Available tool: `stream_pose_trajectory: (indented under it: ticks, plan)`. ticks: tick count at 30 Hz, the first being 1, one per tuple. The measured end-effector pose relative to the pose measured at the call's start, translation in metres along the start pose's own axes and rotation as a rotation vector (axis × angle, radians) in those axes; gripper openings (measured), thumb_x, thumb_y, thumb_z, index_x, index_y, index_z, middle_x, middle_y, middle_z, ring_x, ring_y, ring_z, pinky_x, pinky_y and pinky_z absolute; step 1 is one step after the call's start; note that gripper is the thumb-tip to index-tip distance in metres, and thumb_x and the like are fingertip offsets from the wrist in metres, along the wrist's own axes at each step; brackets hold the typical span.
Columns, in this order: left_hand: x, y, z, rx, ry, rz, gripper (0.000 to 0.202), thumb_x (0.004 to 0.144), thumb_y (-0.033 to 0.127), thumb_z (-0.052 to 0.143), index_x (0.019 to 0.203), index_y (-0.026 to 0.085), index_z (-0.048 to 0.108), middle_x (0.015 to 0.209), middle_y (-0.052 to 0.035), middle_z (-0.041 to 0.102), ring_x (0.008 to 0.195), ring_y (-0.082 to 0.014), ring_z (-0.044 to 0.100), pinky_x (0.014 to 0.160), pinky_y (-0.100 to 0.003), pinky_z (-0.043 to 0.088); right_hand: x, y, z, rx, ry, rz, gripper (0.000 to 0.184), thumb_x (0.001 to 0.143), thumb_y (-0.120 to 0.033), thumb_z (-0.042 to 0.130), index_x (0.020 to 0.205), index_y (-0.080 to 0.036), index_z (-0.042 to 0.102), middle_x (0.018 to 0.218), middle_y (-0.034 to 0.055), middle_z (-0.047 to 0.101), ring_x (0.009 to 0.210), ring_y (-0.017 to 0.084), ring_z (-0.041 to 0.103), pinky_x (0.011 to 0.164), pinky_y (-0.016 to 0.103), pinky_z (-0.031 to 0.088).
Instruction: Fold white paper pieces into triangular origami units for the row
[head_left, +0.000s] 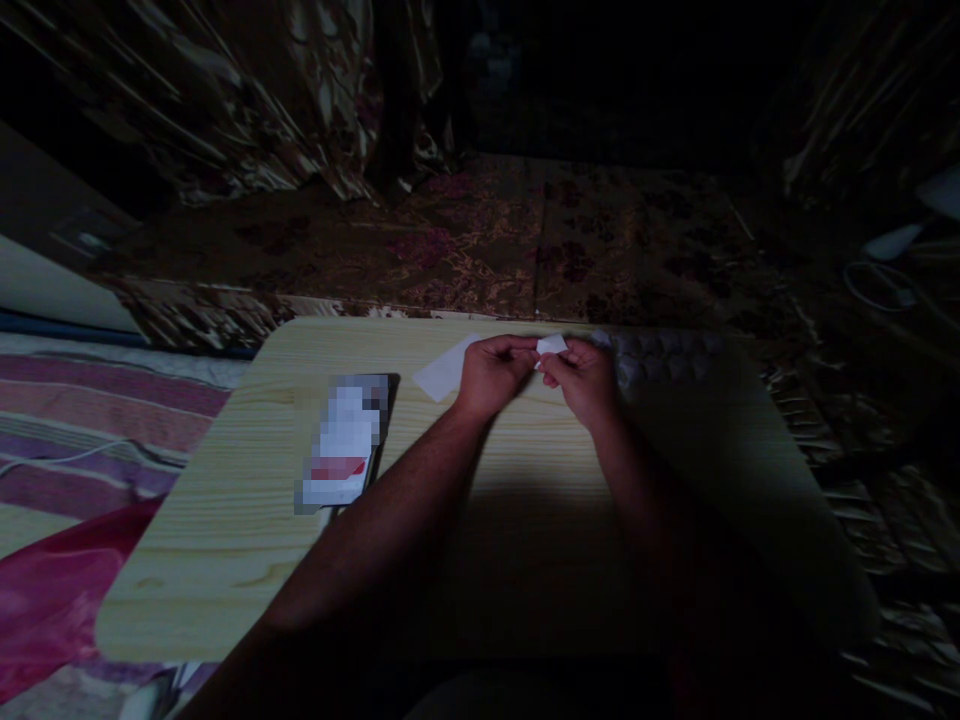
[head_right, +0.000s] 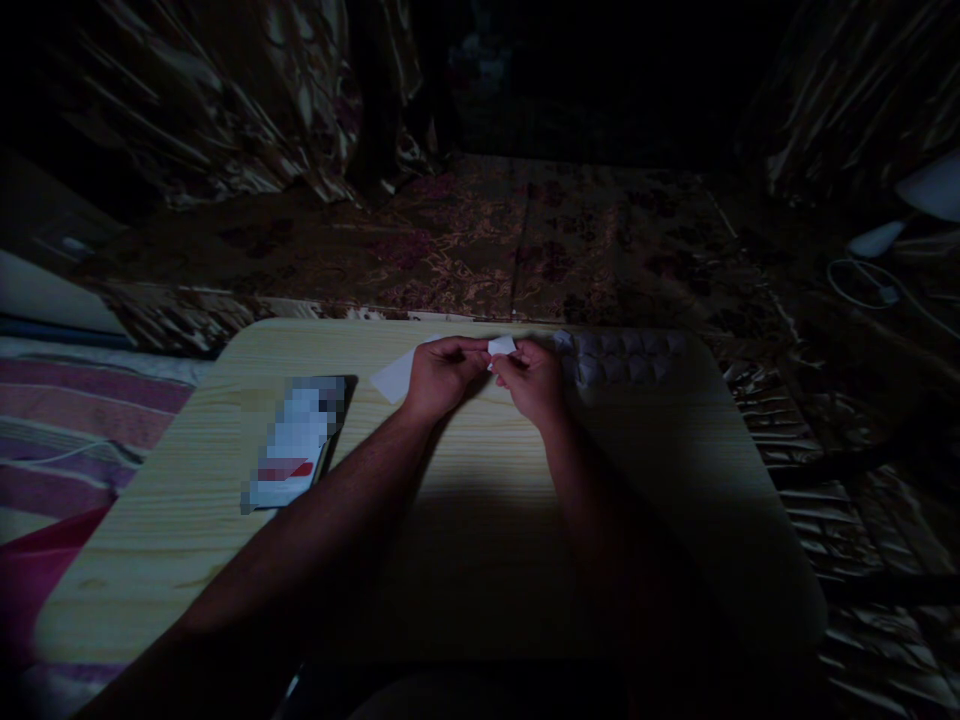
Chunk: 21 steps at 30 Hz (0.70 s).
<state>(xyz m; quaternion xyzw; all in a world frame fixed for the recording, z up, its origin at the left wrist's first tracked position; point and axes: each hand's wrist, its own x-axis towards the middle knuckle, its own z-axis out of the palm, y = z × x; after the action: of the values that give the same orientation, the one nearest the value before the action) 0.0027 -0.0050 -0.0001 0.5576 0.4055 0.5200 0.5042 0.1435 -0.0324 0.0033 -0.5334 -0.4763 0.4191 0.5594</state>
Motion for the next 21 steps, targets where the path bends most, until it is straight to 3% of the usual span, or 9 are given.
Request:
stream_pose_trajectory:
  ticks: [16,21]
  plan:
    - [0.0006,-0.0057,-0.0015,0.051,0.024,0.022,0.027,0.071,0.035,0.081,0.09,0.016,0.08,0.08,-0.006,0.079,0.066,-0.0156,0.069,0.063,-0.027,0.055,-0.0005,-0.0002,0.002,-0.007,0.017,0.007,0.02,0.07,-0.034,0.072,0.079,-0.019,0.064,0.064,-0.0005,0.068,0.05,0.011,0.057,0.048,0.024,0.045]
    - [0.0002,-0.0059,-0.0014,0.13,0.095,0.051,0.022,0.075,0.032,0.077,0.092,0.017,0.08,0.081,-0.0047,0.079,0.068,-0.0155,0.069,0.065,-0.027,0.055,-0.0028,0.0026,0.0066,0.004,0.147,-0.147,0.031,0.07,-0.031,0.075,0.091,-0.023,0.055,0.075,-0.0035,0.066,0.055,0.01,0.055,0.05,0.022,0.044]
